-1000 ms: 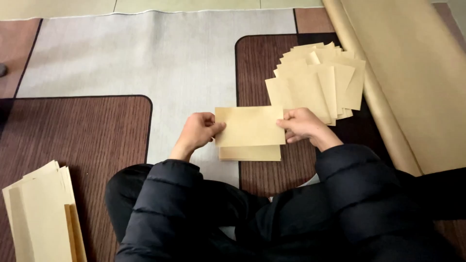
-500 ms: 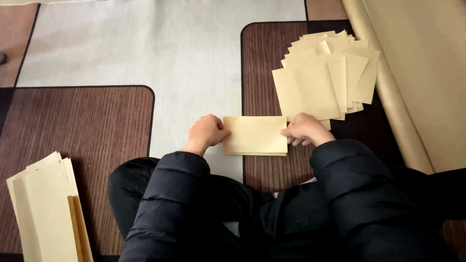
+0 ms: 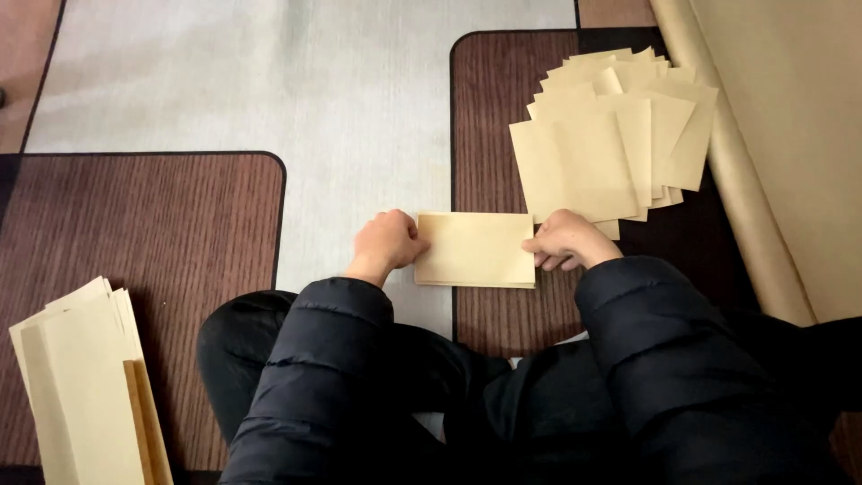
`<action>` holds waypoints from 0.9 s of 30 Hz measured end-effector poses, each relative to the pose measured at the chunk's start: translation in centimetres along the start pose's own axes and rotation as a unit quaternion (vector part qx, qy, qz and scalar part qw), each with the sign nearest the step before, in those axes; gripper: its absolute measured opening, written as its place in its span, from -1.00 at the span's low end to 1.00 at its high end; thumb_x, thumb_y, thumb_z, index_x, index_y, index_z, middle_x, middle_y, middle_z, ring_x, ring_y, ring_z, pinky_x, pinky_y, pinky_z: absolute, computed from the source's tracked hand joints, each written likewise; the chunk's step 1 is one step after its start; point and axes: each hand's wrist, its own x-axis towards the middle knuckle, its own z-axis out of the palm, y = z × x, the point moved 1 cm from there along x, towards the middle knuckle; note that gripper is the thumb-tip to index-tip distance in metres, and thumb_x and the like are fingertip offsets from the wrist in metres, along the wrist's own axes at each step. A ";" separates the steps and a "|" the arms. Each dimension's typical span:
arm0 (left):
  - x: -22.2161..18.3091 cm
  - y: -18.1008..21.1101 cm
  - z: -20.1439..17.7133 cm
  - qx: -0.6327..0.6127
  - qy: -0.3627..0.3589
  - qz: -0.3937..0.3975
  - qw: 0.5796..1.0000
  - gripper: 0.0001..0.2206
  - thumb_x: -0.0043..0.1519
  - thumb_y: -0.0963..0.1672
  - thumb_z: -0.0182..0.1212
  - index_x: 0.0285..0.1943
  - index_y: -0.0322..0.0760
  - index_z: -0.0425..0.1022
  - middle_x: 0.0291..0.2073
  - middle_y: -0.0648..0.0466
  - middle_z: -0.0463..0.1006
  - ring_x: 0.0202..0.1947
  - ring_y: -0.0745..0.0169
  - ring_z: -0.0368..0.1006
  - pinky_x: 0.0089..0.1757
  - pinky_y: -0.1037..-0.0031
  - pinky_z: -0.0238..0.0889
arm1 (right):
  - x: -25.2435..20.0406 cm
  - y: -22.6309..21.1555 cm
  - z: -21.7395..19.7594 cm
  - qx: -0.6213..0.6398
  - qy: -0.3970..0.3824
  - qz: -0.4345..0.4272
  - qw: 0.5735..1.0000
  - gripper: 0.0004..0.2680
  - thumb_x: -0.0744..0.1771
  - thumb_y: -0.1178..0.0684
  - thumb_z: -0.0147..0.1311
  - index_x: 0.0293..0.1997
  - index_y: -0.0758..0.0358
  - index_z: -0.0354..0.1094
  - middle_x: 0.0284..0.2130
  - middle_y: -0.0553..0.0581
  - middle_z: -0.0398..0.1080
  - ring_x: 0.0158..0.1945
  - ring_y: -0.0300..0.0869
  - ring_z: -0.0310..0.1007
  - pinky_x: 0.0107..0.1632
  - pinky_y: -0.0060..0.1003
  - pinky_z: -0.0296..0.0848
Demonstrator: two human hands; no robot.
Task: Folding and stacking small square paper sheets to prepare packaging materials.
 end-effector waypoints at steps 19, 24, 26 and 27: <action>0.1 -0.5 -0.2 0.002 -0.018 -0.021 1.000 -0.61 0.21 0.08 0.40 0.06 -0.17 0.84 0.01 -0.26 0.79 0.16 -0.41 0.71 0.10 -0.10 0.58 | -4.8 -2.3 -1.8 0.038 -0.015 0.038 0.998 -0.55 0.38 -0.01 0.25 0.37 0.58 0.46 -0.02 0.41 0.73 -0.03 0.18 0.79 0.10 0.09 0.69; 1.3 -1.1 1.6 -0.021 -0.014 -0.027 0.999 -0.65 0.21 0.03 0.28 0.00 -0.17 0.84 -0.02 -0.28 0.79 0.14 -0.44 0.71 0.06 -0.13 0.60 | -2.0 -0.3 -0.9 0.082 -0.005 0.031 0.996 -0.58 0.39 0.03 0.23 0.35 0.58 0.45 -0.02 0.43 0.72 -0.02 0.17 0.79 0.06 0.12 0.72; 1.2 -0.9 1.9 -0.023 -0.012 -0.017 1.000 -0.66 0.21 -0.01 0.25 -0.01 -0.21 0.83 -0.06 -0.29 0.79 0.11 -0.45 0.72 0.04 -0.13 0.61 | -2.0 -0.5 -0.6 0.078 -0.001 0.022 0.997 -0.58 0.40 0.04 0.19 0.39 0.57 0.43 -0.03 0.45 0.72 -0.06 0.16 0.80 0.04 0.10 0.73; 1.1 -0.8 2.0 -0.025 -0.014 -0.008 1.000 -0.66 0.20 -0.04 0.23 -0.02 -0.25 0.82 -0.09 -0.30 0.79 0.08 -0.46 0.73 0.02 -0.12 0.62 | -2.0 -0.7 -0.4 0.074 -0.001 0.016 0.997 -0.57 0.40 0.06 0.15 0.43 0.56 0.40 -0.04 0.47 0.71 -0.09 0.15 0.80 0.03 0.07 0.74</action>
